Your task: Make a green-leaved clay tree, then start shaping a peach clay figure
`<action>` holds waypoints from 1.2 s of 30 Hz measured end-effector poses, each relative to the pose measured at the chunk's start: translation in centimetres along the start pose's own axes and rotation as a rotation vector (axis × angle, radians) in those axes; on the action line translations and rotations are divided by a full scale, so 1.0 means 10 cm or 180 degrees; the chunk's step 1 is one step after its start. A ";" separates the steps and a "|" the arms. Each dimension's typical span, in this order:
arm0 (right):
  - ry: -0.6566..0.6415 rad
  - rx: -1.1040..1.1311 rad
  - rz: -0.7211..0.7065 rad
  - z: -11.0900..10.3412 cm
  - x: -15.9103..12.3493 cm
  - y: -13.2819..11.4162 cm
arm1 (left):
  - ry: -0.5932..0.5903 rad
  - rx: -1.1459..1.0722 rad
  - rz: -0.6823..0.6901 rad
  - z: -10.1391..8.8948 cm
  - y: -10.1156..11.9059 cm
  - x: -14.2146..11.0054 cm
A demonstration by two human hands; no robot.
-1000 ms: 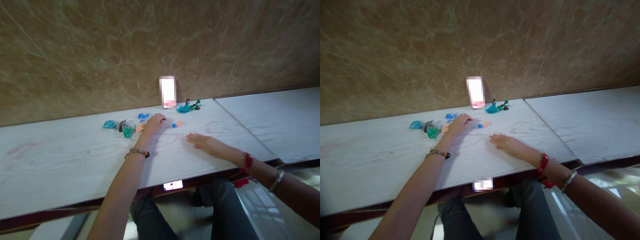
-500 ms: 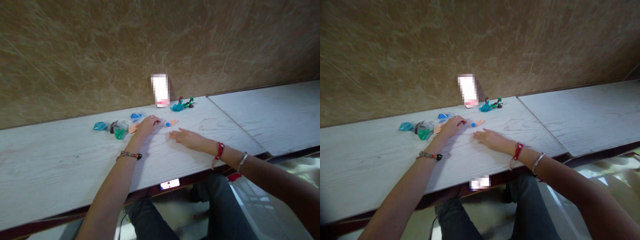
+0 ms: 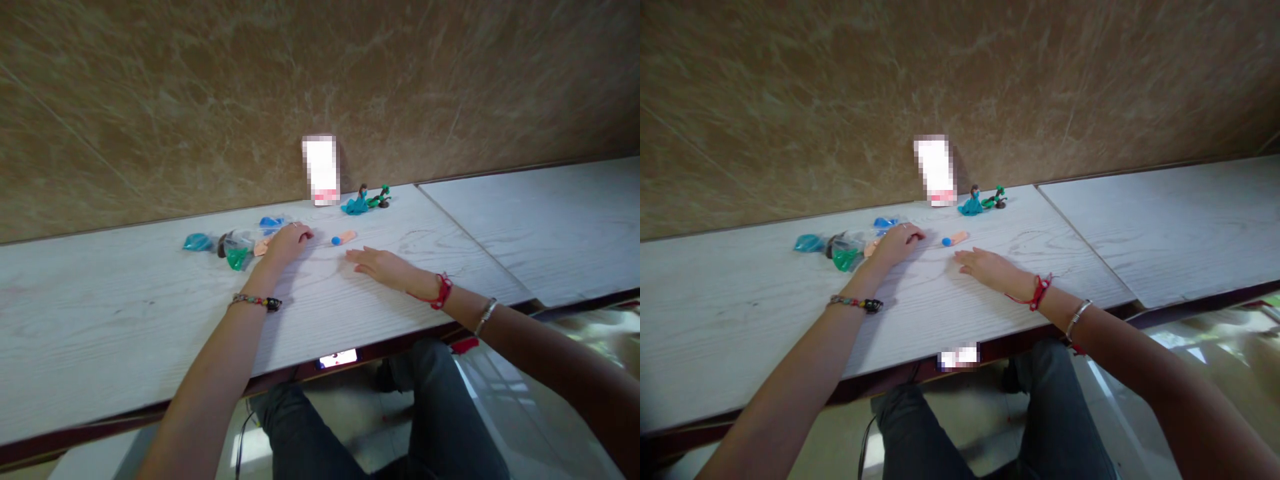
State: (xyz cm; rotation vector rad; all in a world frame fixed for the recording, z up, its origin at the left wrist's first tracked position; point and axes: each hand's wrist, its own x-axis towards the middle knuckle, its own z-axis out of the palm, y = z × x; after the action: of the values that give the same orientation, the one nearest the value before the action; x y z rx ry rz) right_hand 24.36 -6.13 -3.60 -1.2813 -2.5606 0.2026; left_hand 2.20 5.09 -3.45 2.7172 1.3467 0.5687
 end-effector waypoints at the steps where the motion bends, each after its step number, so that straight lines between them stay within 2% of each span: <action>1: 0.0039 0.0058 -0.0004 0.00 -0.06 0.01 | 0.0006 -0.0004 0.0032 0.01 0.00 0.00; 4: 0.0036 0.0171 -0.0527 0.01 -0.19 -0.02 | -0.0012 -0.0029 0.0175 0.04 0.03 0.04; 6: -0.0010 0.0181 -0.0868 0.03 -0.14 -0.07 | -0.0018 -0.0045 0.0225 0.06 0.04 0.05; 7: -0.0020 0.0167 -0.0875 0.04 -0.09 -0.08 | -0.0018 -0.0047 0.0218 0.06 0.04 0.05; 10: -0.0027 0.0040 -0.0260 0.02 0.01 -0.05 | -0.0006 -0.0038 0.0104 0.03 0.00 0.01; 12: 0.0029 0.0043 0.0109 -0.02 -0.06 -0.01 | -0.0002 -0.0031 0.0040 0.02 -0.02 0.00; 14: 0.0138 0.0130 0.0146 -0.04 -0.18 0.00 | -0.0028 -0.0035 0.0059 0.03 -0.01 0.02; 16: 0.0110 0.0179 -0.0277 -0.02 -0.23 -0.03 | -0.0052 -0.0071 0.0143 0.04 0.02 0.05; 18: -0.0057 0.0175 -0.0811 0.02 -0.17 -0.08 | -0.0047 -0.0101 0.0201 0.05 0.03 0.05; 19: -0.0100 0.0144 -0.0903 0.03 -0.11 -0.09 | -0.0037 -0.0099 0.0199 0.05 0.03 0.05; 20: -0.0078 0.0091 -0.0799 0.04 -0.05 -0.09 | -0.0028 -0.0083 0.0173 0.04 0.02 0.04; 23: 0.0084 0.0003 0.0037 -0.02 -0.02 -0.03 | 0.0004 -0.0013 0.0091 0.03 -0.03 0.01; 25: 0.0091 0.0151 0.0157 -0.08 -0.14 0.00 | 0.0012 -0.0018 0.0090 0.03 -0.03 0.01; 28: -0.0033 0.0228 -0.0371 -0.08 -0.25 -0.07 | -0.0028 -0.0058 0.0154 0.04 0.02 0.04; 30: -0.0141 0.0165 -0.0837 -0.02 -0.17 -0.14 | -0.0058 -0.0074 0.0187 0.04 0.04 0.05; 31: -0.0135 0.0102 -0.0925 0.01 -0.10 -0.17 | -0.0063 -0.0081 0.0185 0.03 0.04 0.05; 32: -0.0102 0.0011 -0.0848 0.04 -0.03 -0.17 | -0.0061 -0.0085 0.0167 0.03 0.04 0.04; 34: -0.0091 -0.0140 -0.0370 0.06 0.04 -0.13 | -0.0020 -0.0093 0.0100 0.01 0.01 0.03; 36: -0.0077 -0.0202 0.0031 0.03 -0.02 -0.08 | -0.0015 -0.0085 0.0043 0.01 -0.01 0.03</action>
State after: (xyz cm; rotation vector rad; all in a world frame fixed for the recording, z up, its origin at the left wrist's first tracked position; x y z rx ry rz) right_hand 23.81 -6.78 -3.70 -1.3219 -2.6011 0.1408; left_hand 2.30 5.40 -3.47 2.7069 1.3110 0.5765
